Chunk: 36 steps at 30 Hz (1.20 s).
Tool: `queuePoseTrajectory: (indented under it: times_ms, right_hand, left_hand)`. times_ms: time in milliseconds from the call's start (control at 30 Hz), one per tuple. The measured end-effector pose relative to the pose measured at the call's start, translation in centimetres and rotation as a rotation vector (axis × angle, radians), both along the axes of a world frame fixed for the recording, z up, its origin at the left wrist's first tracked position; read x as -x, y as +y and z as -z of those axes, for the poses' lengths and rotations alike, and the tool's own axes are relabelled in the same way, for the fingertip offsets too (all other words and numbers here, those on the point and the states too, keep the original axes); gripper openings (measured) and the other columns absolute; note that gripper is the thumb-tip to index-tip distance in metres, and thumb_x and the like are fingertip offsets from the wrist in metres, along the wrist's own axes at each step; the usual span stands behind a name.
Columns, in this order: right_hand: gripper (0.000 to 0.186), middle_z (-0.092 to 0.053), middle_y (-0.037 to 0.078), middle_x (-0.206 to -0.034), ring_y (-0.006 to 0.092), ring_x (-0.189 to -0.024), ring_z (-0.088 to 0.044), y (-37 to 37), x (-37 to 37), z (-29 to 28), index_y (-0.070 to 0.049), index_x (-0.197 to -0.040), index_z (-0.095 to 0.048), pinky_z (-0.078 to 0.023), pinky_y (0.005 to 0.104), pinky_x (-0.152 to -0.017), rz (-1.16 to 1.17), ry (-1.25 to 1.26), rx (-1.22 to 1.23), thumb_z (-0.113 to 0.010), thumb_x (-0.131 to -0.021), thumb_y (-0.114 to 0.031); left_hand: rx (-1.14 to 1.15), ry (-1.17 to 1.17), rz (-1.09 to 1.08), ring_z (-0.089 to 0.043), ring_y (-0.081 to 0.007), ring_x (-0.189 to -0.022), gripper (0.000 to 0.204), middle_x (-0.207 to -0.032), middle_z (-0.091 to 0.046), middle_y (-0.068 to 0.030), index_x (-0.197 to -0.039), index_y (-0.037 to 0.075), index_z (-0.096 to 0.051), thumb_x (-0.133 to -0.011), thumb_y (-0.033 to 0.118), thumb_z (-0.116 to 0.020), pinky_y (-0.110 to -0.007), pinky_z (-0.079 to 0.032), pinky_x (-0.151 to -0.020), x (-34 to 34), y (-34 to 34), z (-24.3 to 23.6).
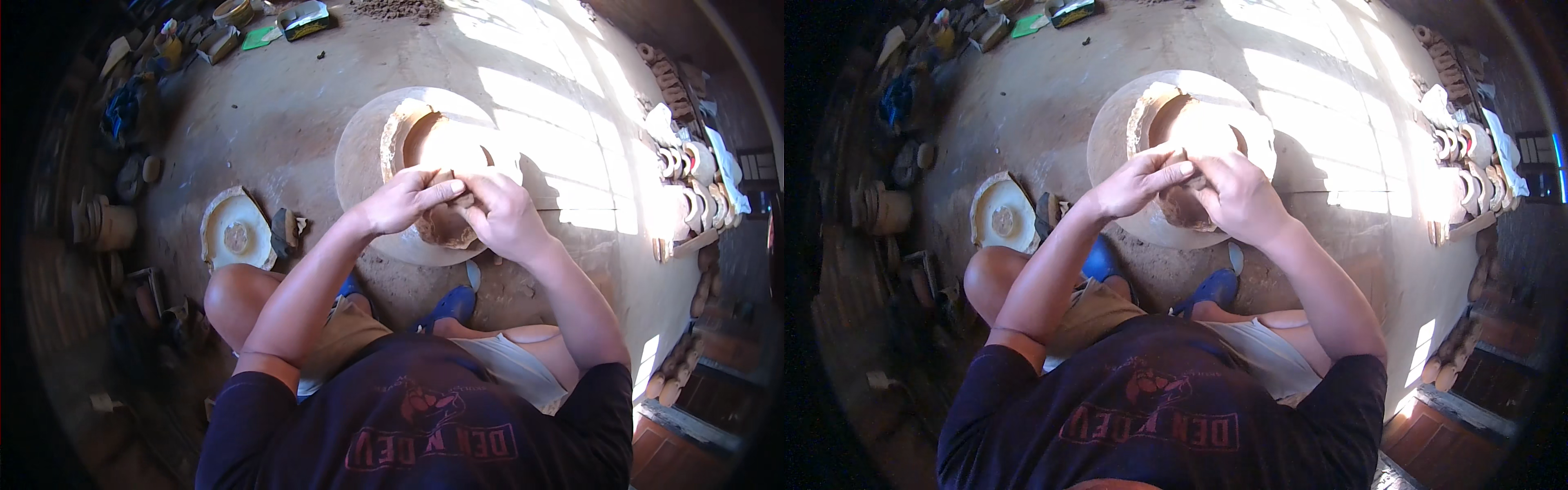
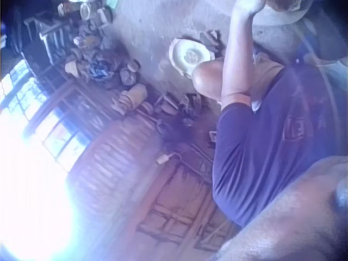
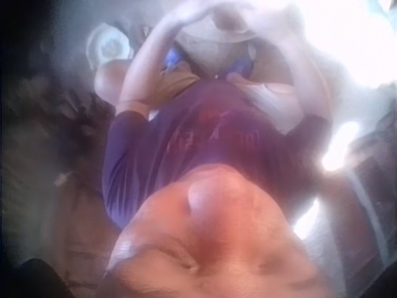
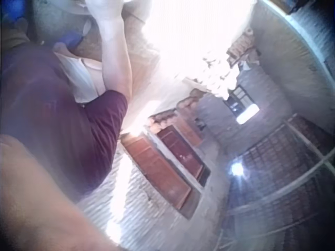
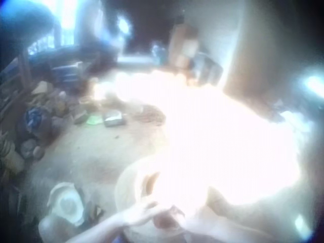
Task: The person shapes clay into a mold by pressing and smoothing pieces of clay along the inner surface by hand and with a scraper tool.
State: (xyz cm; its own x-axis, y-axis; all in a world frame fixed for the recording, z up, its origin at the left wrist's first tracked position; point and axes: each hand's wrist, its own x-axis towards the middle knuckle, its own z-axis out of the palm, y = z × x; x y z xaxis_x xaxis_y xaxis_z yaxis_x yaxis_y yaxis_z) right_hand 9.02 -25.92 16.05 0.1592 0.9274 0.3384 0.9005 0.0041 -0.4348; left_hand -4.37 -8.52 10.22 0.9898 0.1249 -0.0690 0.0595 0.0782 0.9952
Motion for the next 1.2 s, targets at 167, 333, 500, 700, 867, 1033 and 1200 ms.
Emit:
queuePoseTrajectory:
  times_ms: [167, 333, 500, 700, 867, 1033, 1200]
  right_hand:
    - [0.030, -0.071, 0.018, -0.101, 0.0331, -0.090, -0.071, 0.5, 1.2, -0.8, 0.004, -0.118, -0.070, -0.060, 0.0406, -0.076, 0.060, 0.323, 0.162, -0.078, -0.090, -0.007]
    - [0.035, -0.070, 0.017, -0.101, 0.0330, -0.089, -0.070, 1.2, 1.3, 0.0, 0.004, -0.121, -0.069, -0.059, 0.0389, -0.075, -0.073, -0.096, -0.038, -0.081, -0.090, -0.009]
    - [0.029, -0.070, 0.018, -0.099, 0.0324, -0.087, -0.070, 0.8, 1.5, 0.0, 0.004, -0.116, -0.070, -0.058, 0.0406, -0.075, -0.135, -0.333, -0.004, -0.079, -0.092, -0.012]
    - [0.021, -0.075, 0.022, -0.105, 0.0307, -0.096, -0.074, 1.7, 2.0, -0.5, 0.005, -0.112, -0.076, -0.059, 0.0370, -0.079, 0.383, 0.337, 0.477, -0.069, -0.100, -0.011]
    - [0.025, -0.076, 0.022, -0.111, 0.0355, -0.101, -0.075, 0.1, 1.6, 7.0, 0.002, -0.121, -0.077, -0.058, 0.0402, -0.090, 0.168, 0.214, 0.258, -0.069, -0.100, -0.011]
    - [0.026, -0.076, 0.024, -0.106, 0.0395, -0.104, -0.072, 2.0, 2.2, 8.8, 0.005, -0.116, -0.076, -0.057, 0.0436, -0.096, 0.189, 0.351, 0.385, -0.066, -0.097, -0.009]
    - [0.030, -0.073, 0.020, -0.107, 0.0369, -0.105, -0.070, 1.5, 1.0, 10.4, 0.002, -0.121, -0.076, -0.057, 0.0439, -0.096, 0.029, 0.183, 0.447, -0.063, -0.097, -0.010]
  left_hand:
    - [-0.127, 0.045, 0.066, -0.058, -0.0077, -0.087, 0.041, -0.108, -0.073, -0.0034, -0.122, 0.003, -0.072, -0.109, 0.042, -0.065, -0.027, -0.050, -0.079, 0.3, 1.3, 0.9]
    - [0.448, 0.099, 0.056, -0.057, -0.0094, -0.067, 0.033, -0.077, -0.060, 0.0015, -0.109, 0.006, -0.070, -0.109, 0.038, -0.064, -0.026, -0.042, -0.058, 0.6, 1.1, 2.4]
    - [0.801, 0.183, 0.112, -0.050, -0.0115, -0.055, 0.031, -0.064, -0.050, 0.0015, -0.106, 0.007, -0.067, -0.109, 0.038, -0.064, -0.029, -0.037, -0.050, 1.2, 0.9, 2.4]
    - [0.313, -0.024, -0.800, -0.053, -0.0102, -0.064, 0.032, -0.077, -0.059, -0.0020, -0.095, 0.009, -0.061, -0.106, 0.039, -0.067, -0.028, -0.039, -0.057, 0.3, 3.2, 7.9]
    - [-0.253, 0.057, -0.935, -0.071, -0.0295, -0.095, 0.056, -0.102, -0.074, -0.0198, -0.110, -0.005, -0.061, -0.096, 0.046, -0.080, -0.043, -0.056, -0.089, -0.1, 2.1, 11.9]
    - [-0.157, 0.113, -0.901, -0.073, -0.0311, -0.103, 0.055, -0.110, -0.075, -0.0225, -0.117, -0.004, -0.062, -0.094, 0.041, -0.083, -0.043, -0.056, -0.093, -0.1, 2.7, 13.8]
    - [-0.102, 0.113, -0.897, -0.074, -0.0287, -0.100, 0.053, -0.108, -0.076, -0.0210, -0.116, -0.003, -0.062, -0.094, 0.040, -0.083, -0.041, -0.057, -0.090, -0.6, 2.3, 13.7]
